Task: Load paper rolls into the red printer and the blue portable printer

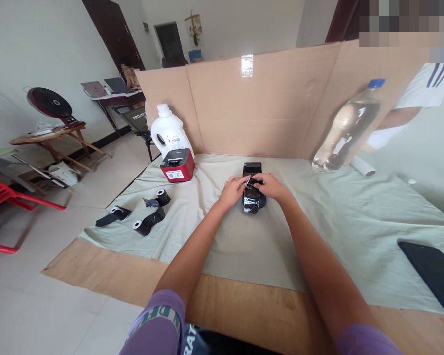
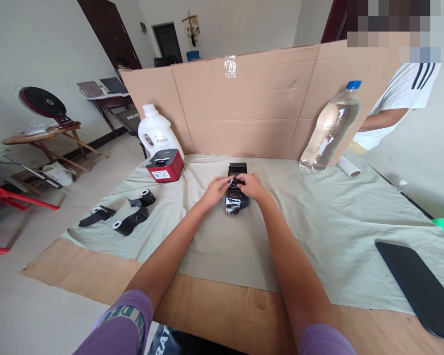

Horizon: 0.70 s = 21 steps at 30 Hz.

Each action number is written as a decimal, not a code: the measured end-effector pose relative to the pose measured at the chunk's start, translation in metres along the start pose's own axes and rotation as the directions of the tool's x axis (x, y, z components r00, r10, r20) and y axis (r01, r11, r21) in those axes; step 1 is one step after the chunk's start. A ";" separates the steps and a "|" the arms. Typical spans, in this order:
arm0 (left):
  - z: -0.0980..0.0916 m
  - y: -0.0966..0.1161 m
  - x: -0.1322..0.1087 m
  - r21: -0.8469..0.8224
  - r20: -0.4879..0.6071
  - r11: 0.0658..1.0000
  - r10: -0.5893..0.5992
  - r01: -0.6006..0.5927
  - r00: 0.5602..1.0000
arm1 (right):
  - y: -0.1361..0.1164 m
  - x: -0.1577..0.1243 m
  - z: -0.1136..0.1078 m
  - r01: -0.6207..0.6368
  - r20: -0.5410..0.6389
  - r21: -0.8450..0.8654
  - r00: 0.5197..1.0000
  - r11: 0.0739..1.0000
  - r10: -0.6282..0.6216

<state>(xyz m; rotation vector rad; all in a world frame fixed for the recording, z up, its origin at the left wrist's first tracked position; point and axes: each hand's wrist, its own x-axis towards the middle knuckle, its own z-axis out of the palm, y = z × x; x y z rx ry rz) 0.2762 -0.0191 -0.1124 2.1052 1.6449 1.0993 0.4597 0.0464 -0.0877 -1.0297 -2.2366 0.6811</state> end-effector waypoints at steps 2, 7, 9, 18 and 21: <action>0.003 0.000 -0.002 -0.018 -0.041 1.000 0.013 -0.014 0.999 | -0.006 0.001 -0.003 -0.035 0.018 -0.138 0.999 0.990 0.038; 0.016 -0.001 -0.011 -0.026 -0.152 1.000 0.012 -0.016 0.988 | -0.025 0.012 -0.012 -0.021 0.123 -0.405 0.989 0.914 0.078; 0.020 -0.001 -0.014 -0.014 -0.174 1.000 0.014 -0.017 0.985 | -0.030 0.018 -0.014 -0.014 0.131 -0.475 0.988 0.880 0.087; 0.019 0.001 -0.016 -0.029 -0.191 1.000 -0.007 0.001 0.981 | -0.035 0.022 -0.013 -0.023 0.141 -0.538 0.983 0.843 0.116; 0.020 0.001 -0.016 -0.036 -0.197 0.999 -0.036 0.029 0.980 | -0.032 0.022 -0.011 -0.024 0.157 -0.526 0.980 0.850 0.125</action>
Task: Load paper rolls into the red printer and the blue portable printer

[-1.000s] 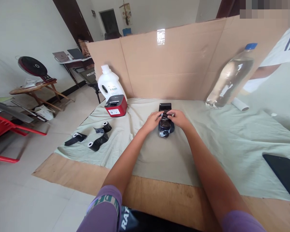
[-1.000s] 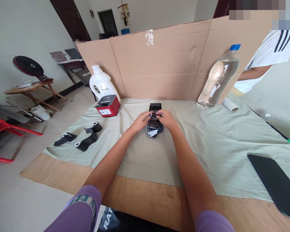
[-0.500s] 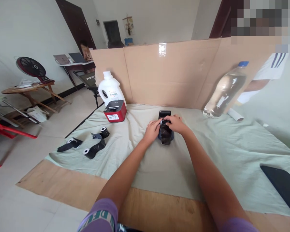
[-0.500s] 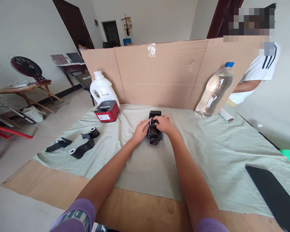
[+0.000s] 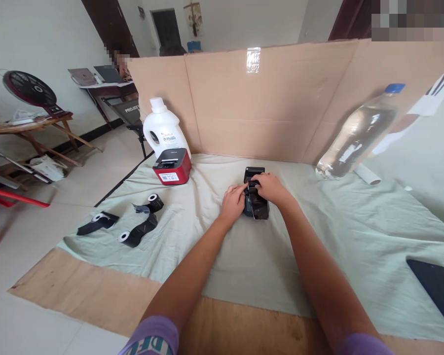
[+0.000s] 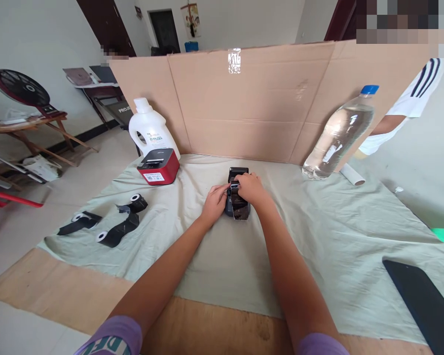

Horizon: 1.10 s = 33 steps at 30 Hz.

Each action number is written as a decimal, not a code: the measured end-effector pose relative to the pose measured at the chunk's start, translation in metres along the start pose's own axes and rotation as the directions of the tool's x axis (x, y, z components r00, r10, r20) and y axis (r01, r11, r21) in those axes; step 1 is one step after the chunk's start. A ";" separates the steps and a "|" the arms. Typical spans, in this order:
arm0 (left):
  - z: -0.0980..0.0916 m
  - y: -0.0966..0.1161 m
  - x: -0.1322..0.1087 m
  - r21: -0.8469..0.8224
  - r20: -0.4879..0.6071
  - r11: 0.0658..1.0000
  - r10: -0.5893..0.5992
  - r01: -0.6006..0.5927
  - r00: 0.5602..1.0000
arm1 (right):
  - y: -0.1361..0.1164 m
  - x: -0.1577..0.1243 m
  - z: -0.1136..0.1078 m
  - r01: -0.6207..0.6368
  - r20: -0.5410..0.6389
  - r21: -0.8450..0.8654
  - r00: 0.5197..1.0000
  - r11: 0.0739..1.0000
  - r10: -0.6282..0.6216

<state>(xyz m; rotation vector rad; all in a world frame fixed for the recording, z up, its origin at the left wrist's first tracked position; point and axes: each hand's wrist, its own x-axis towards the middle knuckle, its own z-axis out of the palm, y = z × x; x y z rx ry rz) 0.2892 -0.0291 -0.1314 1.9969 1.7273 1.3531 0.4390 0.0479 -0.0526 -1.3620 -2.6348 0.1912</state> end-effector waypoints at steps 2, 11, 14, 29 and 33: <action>0.000 0.001 0.000 0.006 0.001 1.000 -0.001 0.001 1.000 | 0.001 0.002 0.005 0.022 0.001 0.052 1.000 0.998 -0.022; -0.003 0.006 0.000 0.046 0.001 0.999 0.003 -0.003 1.000 | 0.000 0.003 0.030 0.079 -0.007 0.123 0.997 0.989 -0.079; -0.004 0.007 0.000 0.055 0.011 0.998 -0.006 0.006 1.000 | -0.004 -0.001 0.033 0.018 0.006 0.069 1.000 0.997 -0.019; -0.029 0.027 -0.008 0.092 0.347 0.881 0.408 -0.464 0.844 | 0.037 0.019 0.036 0.054 -0.392 0.541 0.899 0.839 0.195; -0.025 0.026 -0.020 0.193 0.343 0.833 0.439 -0.519 0.831 | 0.040 0.005 0.025 0.196 -0.404 0.467 0.914 0.862 0.012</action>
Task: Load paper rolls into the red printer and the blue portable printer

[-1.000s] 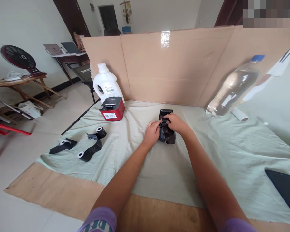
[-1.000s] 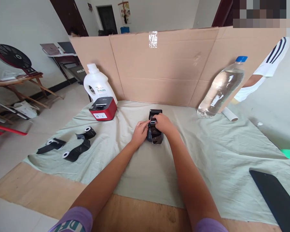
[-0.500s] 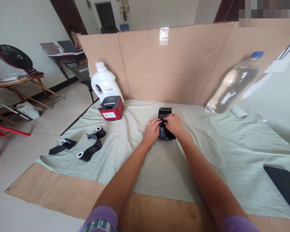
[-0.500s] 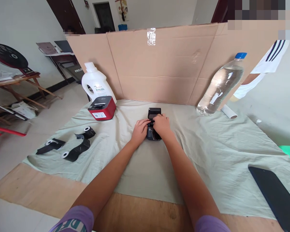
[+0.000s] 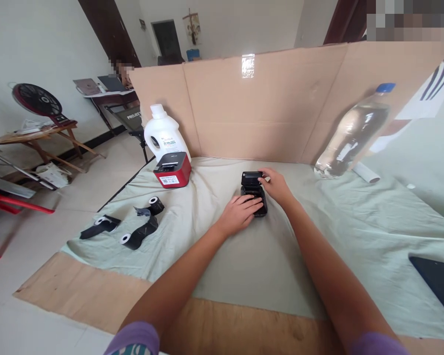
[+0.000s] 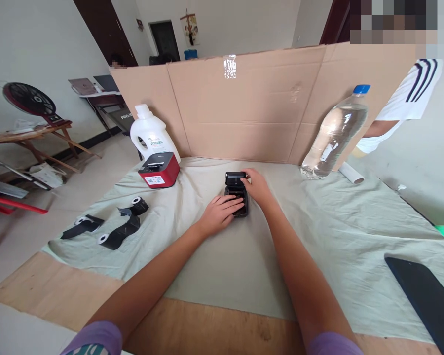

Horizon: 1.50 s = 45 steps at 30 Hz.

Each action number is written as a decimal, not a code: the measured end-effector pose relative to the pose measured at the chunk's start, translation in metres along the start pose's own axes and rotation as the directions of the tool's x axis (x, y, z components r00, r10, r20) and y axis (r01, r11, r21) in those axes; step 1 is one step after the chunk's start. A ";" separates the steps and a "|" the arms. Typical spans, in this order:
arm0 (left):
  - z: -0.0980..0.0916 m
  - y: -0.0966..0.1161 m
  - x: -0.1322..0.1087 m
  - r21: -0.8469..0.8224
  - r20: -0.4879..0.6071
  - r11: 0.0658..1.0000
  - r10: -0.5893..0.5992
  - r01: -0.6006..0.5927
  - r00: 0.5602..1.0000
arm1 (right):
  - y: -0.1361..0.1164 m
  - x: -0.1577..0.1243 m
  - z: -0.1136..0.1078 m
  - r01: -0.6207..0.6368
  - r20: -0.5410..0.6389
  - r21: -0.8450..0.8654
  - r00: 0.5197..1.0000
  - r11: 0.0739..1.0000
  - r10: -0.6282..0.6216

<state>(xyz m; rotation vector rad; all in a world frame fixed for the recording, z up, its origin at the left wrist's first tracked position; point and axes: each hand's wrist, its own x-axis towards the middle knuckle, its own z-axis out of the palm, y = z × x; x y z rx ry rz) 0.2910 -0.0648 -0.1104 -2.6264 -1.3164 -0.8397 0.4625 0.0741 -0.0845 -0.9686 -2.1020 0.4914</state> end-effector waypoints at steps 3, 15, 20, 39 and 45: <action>0.004 0.004 -0.007 0.054 -0.032 0.998 0.029 -0.027 0.999 | -0.006 -0.018 -0.012 0.118 0.097 -0.013 0.989 0.993 -0.116; 0.003 0.010 -0.015 0.071 -0.013 0.994 0.081 -0.080 0.997 | -0.011 -0.029 -0.013 -0.269 0.172 0.208 0.956 0.940 0.235; 0.004 0.011 -0.014 0.046 -0.009 0.997 0.060 -0.060 0.998 | -0.017 -0.029 -0.001 -0.449 0.332 0.339 0.879 0.827 0.342; 0.007 0.010 -0.014 -0.049 -0.133 0.960 -0.280 0.276 0.951 | -0.019 -0.047 0.011 -0.575 0.325 0.406 0.817 0.710 0.476; 0.006 0.009 -0.012 -0.061 -0.128 0.919 -0.394 0.389 0.910 | -0.012 -0.049 0.015 -0.578 0.285 0.438 0.816 0.689 0.503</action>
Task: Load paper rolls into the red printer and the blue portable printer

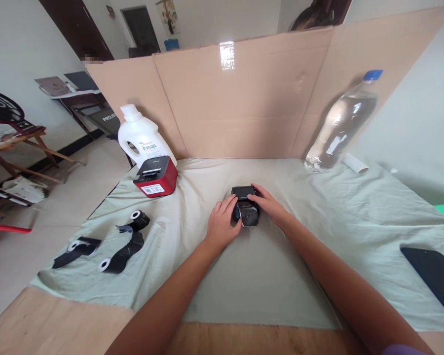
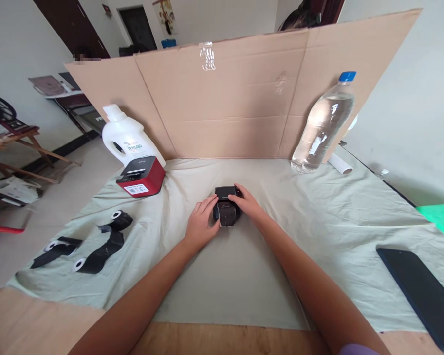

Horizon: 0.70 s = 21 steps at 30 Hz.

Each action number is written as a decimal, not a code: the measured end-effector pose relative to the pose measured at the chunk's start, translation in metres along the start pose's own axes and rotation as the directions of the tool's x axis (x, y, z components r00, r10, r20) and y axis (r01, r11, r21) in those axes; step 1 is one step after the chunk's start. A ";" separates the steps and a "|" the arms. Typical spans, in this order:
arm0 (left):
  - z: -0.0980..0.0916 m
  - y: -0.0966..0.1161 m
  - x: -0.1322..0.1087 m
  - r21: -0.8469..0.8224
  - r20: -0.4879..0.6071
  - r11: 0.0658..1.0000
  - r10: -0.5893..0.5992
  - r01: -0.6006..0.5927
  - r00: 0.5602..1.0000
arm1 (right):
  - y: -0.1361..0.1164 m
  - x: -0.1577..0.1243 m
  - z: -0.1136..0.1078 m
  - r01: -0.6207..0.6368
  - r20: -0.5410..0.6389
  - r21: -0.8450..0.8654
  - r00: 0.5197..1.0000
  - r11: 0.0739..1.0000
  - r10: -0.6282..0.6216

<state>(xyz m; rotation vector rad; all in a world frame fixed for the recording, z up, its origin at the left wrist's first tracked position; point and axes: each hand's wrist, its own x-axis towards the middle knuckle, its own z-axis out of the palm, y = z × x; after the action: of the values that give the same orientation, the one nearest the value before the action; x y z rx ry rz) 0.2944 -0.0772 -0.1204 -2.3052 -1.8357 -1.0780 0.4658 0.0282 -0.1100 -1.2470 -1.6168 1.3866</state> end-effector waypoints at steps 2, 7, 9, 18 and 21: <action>0.000 0.000 0.001 0.029 0.008 1.000 0.005 -0.005 1.000 | 0.002 0.002 0.001 0.019 0.005 0.001 1.000 1.000 -0.019; 0.000 0.000 0.001 0.082 0.027 0.997 -0.001 -0.001 1.000 | 0.005 0.004 0.006 0.053 -0.043 0.025 0.998 0.998 -0.052; 0.000 0.000 0.000 0.080 0.028 0.997 -0.003 0.000 1.000 | 0.006 0.005 0.007 0.050 -0.046 0.028 0.998 0.998 -0.049; 0.009 -0.012 -0.002 0.031 0.115 0.999 -0.032 0.029 0.993 | 0.002 -0.004 0.016 0.021 -0.138 0.068 0.990 0.997 -0.011; 0.011 -0.018 -0.002 -0.080 0.112 0.996 -0.032 0.041 0.993 | -0.003 -0.014 0.025 0.017 -0.155 0.206 0.988 0.978 0.015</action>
<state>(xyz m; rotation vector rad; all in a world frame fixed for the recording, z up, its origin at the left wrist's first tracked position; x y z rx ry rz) 0.2849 -0.0687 -0.1371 -2.4332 -1.9133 -1.0707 0.4466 0.0065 -0.1116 -1.1989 -1.3304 1.3815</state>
